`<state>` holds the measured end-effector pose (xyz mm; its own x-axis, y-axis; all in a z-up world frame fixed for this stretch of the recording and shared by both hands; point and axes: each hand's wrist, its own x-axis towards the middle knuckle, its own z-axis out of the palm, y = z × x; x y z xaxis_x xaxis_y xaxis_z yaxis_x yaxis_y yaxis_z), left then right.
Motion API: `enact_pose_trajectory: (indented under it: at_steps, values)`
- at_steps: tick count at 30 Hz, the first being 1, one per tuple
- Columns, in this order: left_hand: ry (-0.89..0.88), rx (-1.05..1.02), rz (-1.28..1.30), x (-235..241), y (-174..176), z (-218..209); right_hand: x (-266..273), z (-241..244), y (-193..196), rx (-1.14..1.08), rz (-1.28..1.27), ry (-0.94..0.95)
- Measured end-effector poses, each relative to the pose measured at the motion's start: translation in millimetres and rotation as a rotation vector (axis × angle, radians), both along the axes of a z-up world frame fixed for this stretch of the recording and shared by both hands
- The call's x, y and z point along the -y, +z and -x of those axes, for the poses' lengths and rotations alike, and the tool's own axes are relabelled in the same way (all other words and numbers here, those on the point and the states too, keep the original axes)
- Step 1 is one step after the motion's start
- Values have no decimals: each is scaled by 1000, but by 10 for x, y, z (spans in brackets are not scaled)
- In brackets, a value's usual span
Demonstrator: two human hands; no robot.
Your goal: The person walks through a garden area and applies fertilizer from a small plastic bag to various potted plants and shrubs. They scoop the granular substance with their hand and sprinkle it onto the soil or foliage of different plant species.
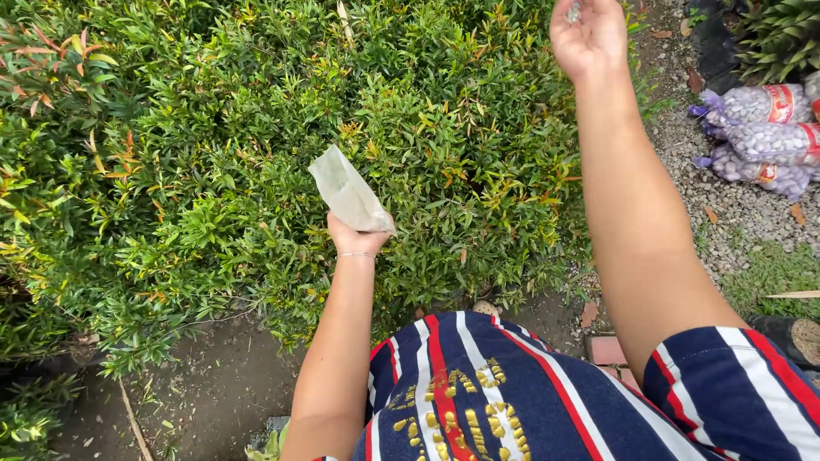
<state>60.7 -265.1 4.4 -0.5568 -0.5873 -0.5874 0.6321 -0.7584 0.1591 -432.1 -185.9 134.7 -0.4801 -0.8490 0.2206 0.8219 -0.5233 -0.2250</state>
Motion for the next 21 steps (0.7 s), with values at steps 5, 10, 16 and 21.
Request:
enact_pose_trajectory:
  at_steps: [5,10,16,21]
  values:
    - [-31,-16,14,-89,-72,131,-880,-260,-314,89,-680,-165]
    - [-69,-22,26,-218,-280,342,-1628,28,-1233,-102,-974,-161]
    - [-53,-54,50,-237,-302,355,-1848,-22,-1795,-103,-1124,-44]
    - [-24,-9,72,-160,-310,134,-865,-715,-1623,-193,-1124,265]
